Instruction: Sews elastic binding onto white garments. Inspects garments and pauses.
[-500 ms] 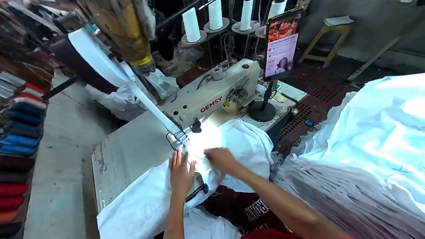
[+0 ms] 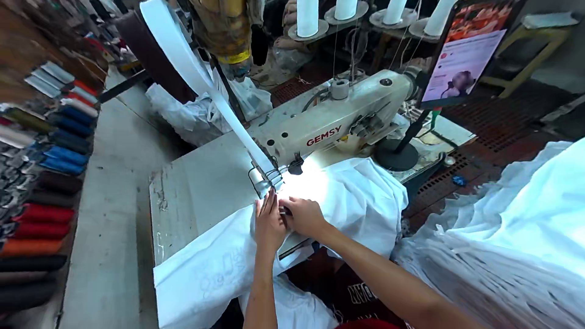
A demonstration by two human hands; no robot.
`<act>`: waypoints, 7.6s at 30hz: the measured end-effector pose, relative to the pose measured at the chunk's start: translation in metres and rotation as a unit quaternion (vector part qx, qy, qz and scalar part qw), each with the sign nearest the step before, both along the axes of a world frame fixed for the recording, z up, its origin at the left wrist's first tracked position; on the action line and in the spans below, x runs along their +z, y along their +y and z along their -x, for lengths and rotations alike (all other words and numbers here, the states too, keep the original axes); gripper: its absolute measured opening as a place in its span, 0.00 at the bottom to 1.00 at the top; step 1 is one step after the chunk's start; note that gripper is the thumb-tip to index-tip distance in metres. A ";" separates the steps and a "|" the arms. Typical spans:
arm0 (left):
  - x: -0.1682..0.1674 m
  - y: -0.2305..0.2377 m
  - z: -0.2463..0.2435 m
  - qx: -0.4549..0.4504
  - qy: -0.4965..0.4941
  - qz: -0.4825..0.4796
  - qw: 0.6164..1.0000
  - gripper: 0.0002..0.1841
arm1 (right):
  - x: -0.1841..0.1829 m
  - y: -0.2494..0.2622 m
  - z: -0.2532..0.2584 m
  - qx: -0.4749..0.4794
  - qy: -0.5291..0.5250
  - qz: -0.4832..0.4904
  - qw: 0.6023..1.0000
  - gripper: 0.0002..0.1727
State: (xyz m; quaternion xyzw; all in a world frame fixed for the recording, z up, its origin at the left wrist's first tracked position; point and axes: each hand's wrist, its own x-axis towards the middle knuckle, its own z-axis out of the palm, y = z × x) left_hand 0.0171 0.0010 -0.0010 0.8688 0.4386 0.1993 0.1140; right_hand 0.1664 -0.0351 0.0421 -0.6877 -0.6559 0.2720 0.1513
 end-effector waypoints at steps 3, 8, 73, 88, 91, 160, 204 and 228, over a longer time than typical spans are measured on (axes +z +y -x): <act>0.003 0.004 0.001 -0.001 -0.006 0.006 1.000 0.27 | -0.002 0.004 0.009 -0.007 -0.063 -0.013 0.998 0.25; -0.001 0.018 -0.004 0.023 0.001 -0.024 0.999 0.24 | -0.008 0.019 0.011 0.002 -0.135 -0.053 0.989 0.19; 0.014 -0.006 0.003 0.071 0.079 0.034 0.994 0.21 | -0.035 0.033 -0.033 0.117 -0.115 -0.230 0.959 0.18; 0.022 -0.005 -0.003 0.071 0.085 0.085 0.990 0.20 | 0.002 -0.018 0.019 -0.067 -0.015 -0.017 0.997 0.27; 0.017 -0.005 -0.005 0.085 0.085 0.061 0.991 0.21 | -0.006 -0.018 0.011 -0.099 -0.098 -0.037 0.990 0.26; 0.010 -0.008 -0.006 0.099 0.065 0.020 0.993 0.21 | 0.022 -0.017 -0.019 -0.038 0.012 -0.032 0.999 0.25; 0.014 0.067 0.016 0.030 0.015 0.018 0.999 0.19 | -0.006 0.036 0.008 0.066 -0.196 -0.033 0.978 0.22; 0.016 0.093 0.009 0.076 0.042 0.047 0.995 0.22 | -0.011 0.023 -0.013 0.109 -0.150 -0.111 0.976 0.21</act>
